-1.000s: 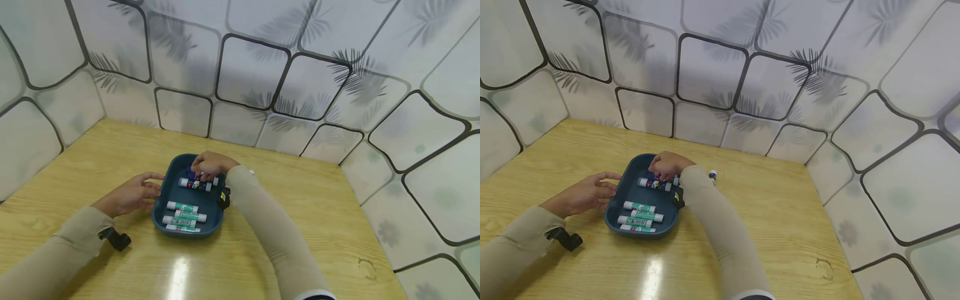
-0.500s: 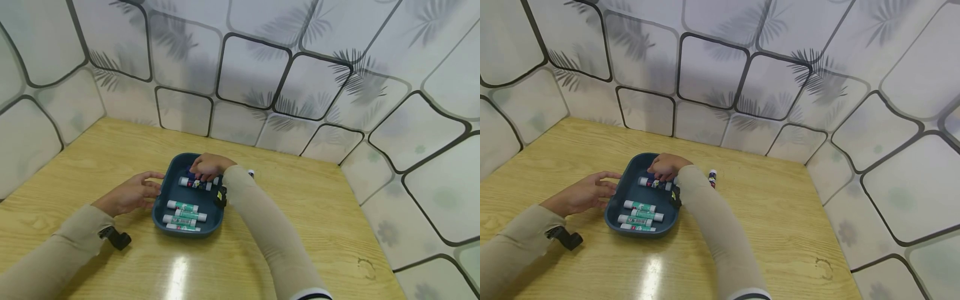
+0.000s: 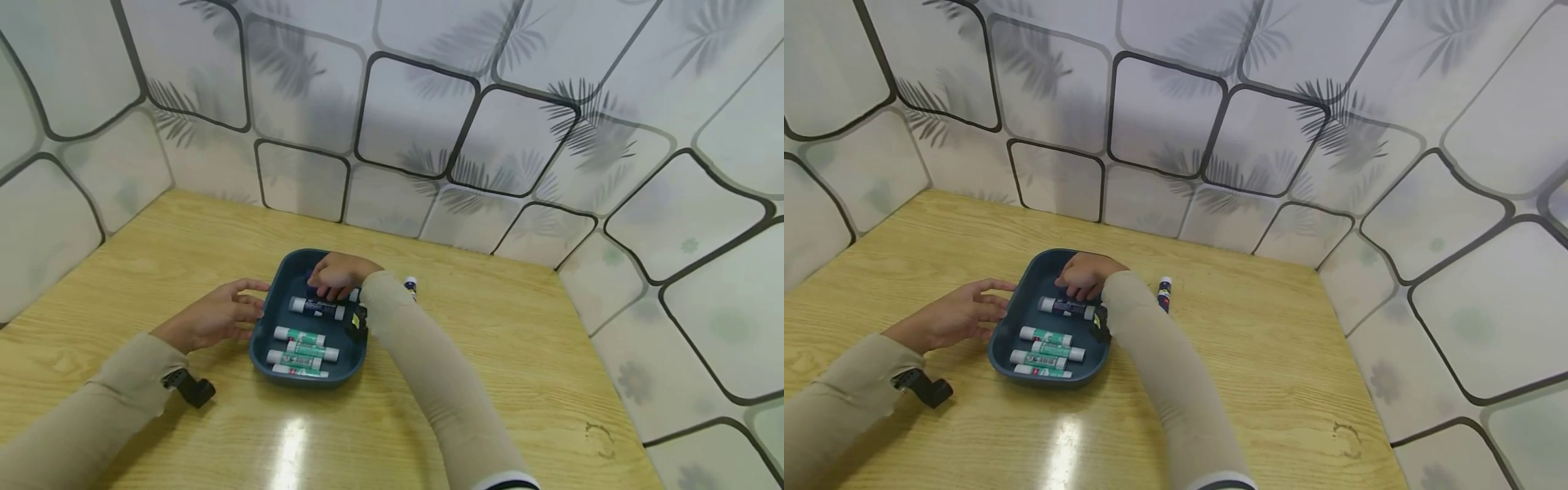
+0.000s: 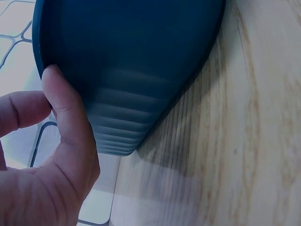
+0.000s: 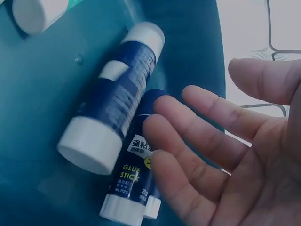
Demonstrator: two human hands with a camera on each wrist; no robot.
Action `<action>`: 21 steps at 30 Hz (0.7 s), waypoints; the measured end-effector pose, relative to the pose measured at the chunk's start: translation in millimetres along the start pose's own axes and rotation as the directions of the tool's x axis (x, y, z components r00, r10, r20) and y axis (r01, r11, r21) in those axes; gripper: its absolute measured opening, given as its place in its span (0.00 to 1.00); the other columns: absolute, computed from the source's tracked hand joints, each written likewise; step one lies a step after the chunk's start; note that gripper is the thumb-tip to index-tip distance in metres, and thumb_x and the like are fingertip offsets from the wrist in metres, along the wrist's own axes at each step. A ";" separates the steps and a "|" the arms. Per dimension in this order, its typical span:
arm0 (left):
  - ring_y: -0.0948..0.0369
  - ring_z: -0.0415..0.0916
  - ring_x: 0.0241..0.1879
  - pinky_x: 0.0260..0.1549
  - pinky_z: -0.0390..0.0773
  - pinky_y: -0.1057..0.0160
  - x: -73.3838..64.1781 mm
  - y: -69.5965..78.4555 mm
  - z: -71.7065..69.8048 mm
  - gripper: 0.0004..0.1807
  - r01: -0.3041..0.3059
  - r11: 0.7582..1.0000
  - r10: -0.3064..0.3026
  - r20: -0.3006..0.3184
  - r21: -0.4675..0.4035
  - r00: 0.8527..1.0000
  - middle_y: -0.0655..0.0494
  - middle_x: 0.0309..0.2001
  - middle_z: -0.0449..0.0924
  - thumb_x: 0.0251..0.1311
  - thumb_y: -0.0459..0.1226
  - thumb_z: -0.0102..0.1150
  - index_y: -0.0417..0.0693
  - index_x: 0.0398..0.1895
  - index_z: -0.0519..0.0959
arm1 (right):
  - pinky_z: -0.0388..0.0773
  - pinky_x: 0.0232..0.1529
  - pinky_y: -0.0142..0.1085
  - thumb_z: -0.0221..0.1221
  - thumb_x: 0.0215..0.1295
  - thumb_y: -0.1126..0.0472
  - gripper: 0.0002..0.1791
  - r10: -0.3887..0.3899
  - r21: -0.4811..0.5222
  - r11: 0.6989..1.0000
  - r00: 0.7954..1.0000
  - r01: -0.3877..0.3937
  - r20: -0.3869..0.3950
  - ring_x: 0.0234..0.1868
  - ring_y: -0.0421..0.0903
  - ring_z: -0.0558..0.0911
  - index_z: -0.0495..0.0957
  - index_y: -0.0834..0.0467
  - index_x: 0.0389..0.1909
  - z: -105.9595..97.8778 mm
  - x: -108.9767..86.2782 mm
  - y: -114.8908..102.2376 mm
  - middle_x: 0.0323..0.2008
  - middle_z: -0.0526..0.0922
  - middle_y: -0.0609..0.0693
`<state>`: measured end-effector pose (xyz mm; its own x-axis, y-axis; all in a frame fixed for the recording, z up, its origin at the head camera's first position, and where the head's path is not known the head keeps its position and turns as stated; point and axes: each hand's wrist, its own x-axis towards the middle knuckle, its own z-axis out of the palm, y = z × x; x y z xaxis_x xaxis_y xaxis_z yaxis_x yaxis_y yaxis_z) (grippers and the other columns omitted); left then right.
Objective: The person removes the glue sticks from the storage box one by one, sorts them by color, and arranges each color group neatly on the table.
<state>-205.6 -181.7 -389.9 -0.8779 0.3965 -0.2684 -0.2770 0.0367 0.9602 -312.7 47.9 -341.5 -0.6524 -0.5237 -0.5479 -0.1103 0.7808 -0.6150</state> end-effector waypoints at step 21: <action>0.58 0.75 0.40 0.39 0.79 0.54 0.2 1.4 0.2 0.32 0.000 1.000 0.000 0.004 0.005 1.000 0.47 0.44 0.70 0.65 0.26 0.48 0.35 0.70 0.49 | 0.78 0.43 0.39 0.52 0.68 0.65 0.15 0.037 -0.071 0.997 0.990 -0.028 0.134 0.45 0.47 0.80 0.81 0.55 0.51 12.1 9.2 -2.2 0.47 0.80 0.48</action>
<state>-206.1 -181.4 -388.6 -0.8764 0.3999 -0.2682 -0.2750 0.0417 0.9605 -309.4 37.2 -352.0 -0.5496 -0.5355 -0.6412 -0.1450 0.8170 -0.5581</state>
